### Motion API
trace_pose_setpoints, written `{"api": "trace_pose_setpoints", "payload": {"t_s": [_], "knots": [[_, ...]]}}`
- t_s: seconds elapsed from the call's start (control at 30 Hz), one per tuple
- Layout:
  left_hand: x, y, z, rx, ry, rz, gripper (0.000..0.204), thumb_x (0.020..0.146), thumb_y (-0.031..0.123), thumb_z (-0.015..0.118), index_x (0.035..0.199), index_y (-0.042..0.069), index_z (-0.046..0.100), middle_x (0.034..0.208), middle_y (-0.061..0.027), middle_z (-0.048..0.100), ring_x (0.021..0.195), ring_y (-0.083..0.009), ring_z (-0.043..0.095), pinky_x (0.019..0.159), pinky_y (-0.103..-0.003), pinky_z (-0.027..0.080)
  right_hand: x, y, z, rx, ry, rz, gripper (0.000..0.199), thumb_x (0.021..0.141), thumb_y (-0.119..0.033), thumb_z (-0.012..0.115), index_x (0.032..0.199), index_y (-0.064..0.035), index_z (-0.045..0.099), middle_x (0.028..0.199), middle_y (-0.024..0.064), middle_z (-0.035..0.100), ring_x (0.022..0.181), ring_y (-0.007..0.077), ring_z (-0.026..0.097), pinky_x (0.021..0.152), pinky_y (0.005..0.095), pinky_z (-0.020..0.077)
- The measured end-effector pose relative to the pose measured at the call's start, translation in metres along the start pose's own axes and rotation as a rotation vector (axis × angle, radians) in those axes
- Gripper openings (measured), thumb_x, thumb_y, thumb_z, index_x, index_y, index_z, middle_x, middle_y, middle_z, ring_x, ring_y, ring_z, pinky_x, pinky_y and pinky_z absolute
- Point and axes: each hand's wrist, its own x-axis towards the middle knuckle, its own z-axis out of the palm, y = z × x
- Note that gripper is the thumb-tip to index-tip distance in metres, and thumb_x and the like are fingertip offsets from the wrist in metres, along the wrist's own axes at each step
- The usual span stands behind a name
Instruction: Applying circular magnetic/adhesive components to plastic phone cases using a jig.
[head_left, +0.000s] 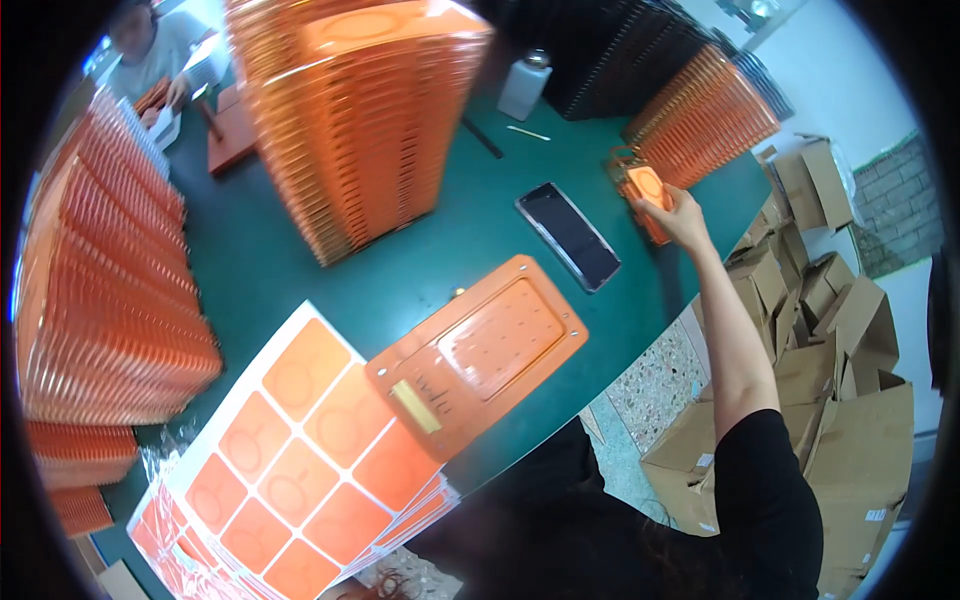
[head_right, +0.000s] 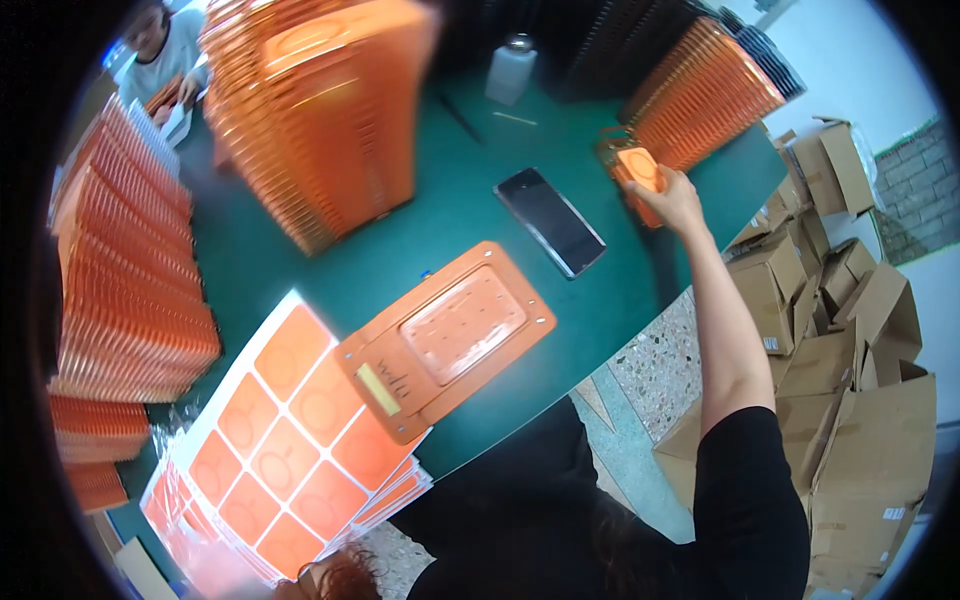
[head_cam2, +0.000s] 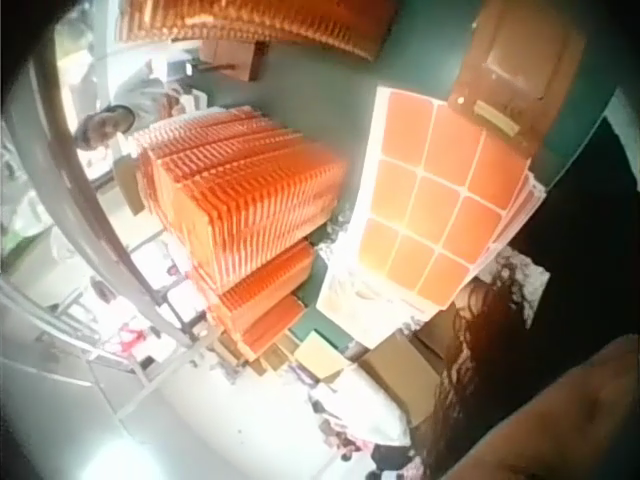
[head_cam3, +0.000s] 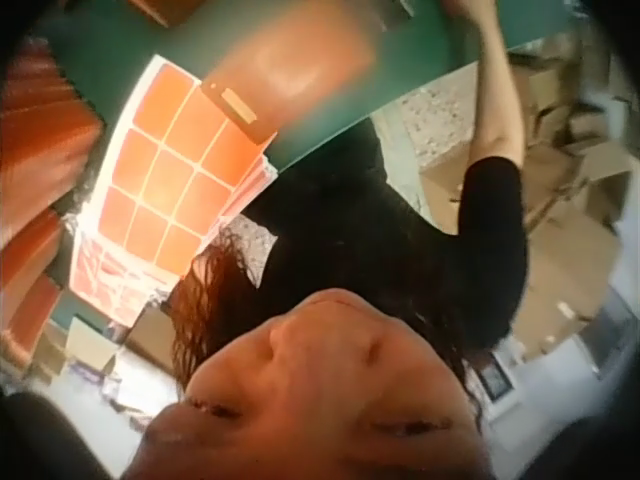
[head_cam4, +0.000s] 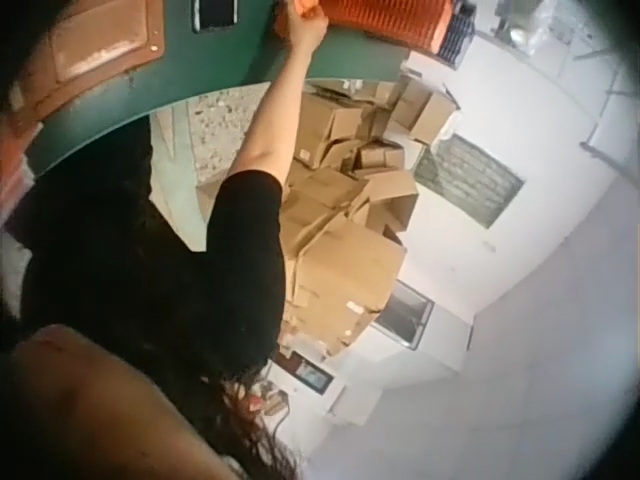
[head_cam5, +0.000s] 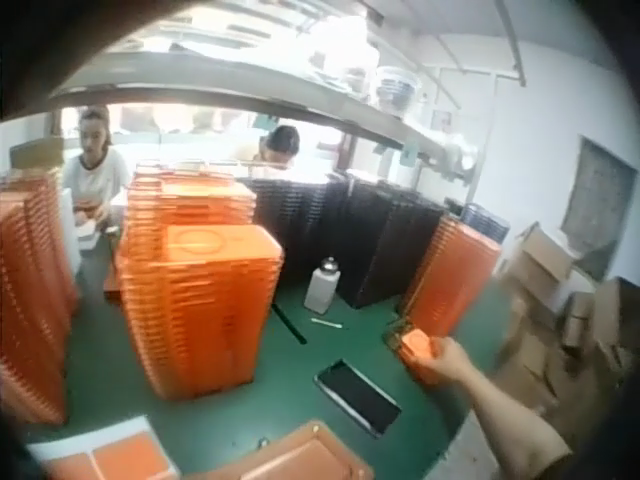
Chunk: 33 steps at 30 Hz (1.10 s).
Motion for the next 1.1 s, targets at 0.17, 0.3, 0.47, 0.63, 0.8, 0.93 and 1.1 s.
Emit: {"api": "trace_pose_setpoints", "payload": {"t_s": [0.17,0.3,0.47,0.63,0.8,0.93,1.1], "knots": [[-0.045,-0.005,-0.007,-0.011,0.098,-0.103,0.052,0.094,0.029,0.067,0.137,0.002,0.056,0.126,-0.0243,0.065,0.122,-0.0461,0.059,0.106,-0.057,0.042,-0.006,-0.015,-0.001,0.204,-0.184,-0.06,0.078,0.082,-0.052,0.081,0.127,0.0091,0.063,0.109,0.0184,0.072,0.101,0.0215,0.069,0.089,0.0321,0.0533],[-0.121,0.011,-0.01,0.005,0.194,-0.272,0.049,0.094,0.027,0.067,0.135,0.002,0.057,0.125,-0.0238,0.067,0.121,-0.0459,0.06,0.105,-0.057,0.043,-0.01,0.004,0.003,0.256,-0.158,-0.058,0.08,0.082,-0.049,0.082,0.131,0.0098,0.06,0.113,0.0196,0.072,0.103,0.0221,0.07,0.088,0.0332,0.0545],[-0.216,0.055,-0.011,0.045,0.31,-0.474,0.046,0.095,0.026,0.066,0.134,0.002,0.059,0.123,-0.0232,0.068,0.119,-0.0457,0.062,0.104,-0.056,0.045,0.005,0.035,0.003,0.234,-0.23,-0.022,0.088,0.083,-0.053,0.081,0.138,0.0097,0.053,0.119,0.0206,0.068,0.103,0.0224,0.068,0.088,0.0319,0.0548],[-0.164,0.233,-0.09,-0.289,-0.074,-0.646,0.028,0.101,0.02,0.059,0.121,0.002,0.069,0.107,-0.0179,0.074,0.099,-0.0381,0.071,0.087,-0.043,0.055,0.003,0.036,0.007,0.254,-0.256,-0.024,0.093,0.083,-0.057,0.078,0.142,0.0093,0.05,0.128,0.0234,0.063,0.113,0.0257,0.065,0.093,0.0332,0.0528],[-0.108,0.317,-0.136,-0.484,0.193,-0.316,0.035,0.101,0.028,0.06,0.128,0.007,0.067,0.118,-0.0135,0.071,0.105,-0.0339,0.068,0.091,-0.04,0.053,-0.009,0.03,0.001,0.166,0.051,-0.165,0.093,0.085,-0.057,0.077,0.148,0.0044,0.046,0.138,0.0249,0.056,0.128,0.0306,0.056,0.106,0.0383,0.0449],[-0.048,0.304,-0.112,0.514,0.298,-0.203,0.058,0.096,0.041,0.065,0.146,0.014,0.054,0.153,-0.0084,0.05,0.143,-0.0317,0.044,0.117,-0.056,0.031,-0.098,-0.073,-0.042,0.438,0.206,-0.457,0.055,0.098,-0.032,0.07,0.142,-0.0025,0.056,0.141,0.0167,0.058,0.132,0.0309,0.054,0.111,0.041,0.0411],[-0.089,0.272,-0.122,0.536,0.161,-0.253,0.068,0.091,0.043,0.069,0.151,0.017,0.048,0.16,-0.0047,0.042,0.152,-0.0311,0.029,0.123,-0.06,0.015,-0.251,-0.19,-0.08,0.7,-0.315,-1.001,0.033,0.08,-0.003,0.076,0.112,-0.0008,0.07,0.118,0.016,0.069,0.116,0.0349,0.064,0.101,0.0442,0.0502]]}}
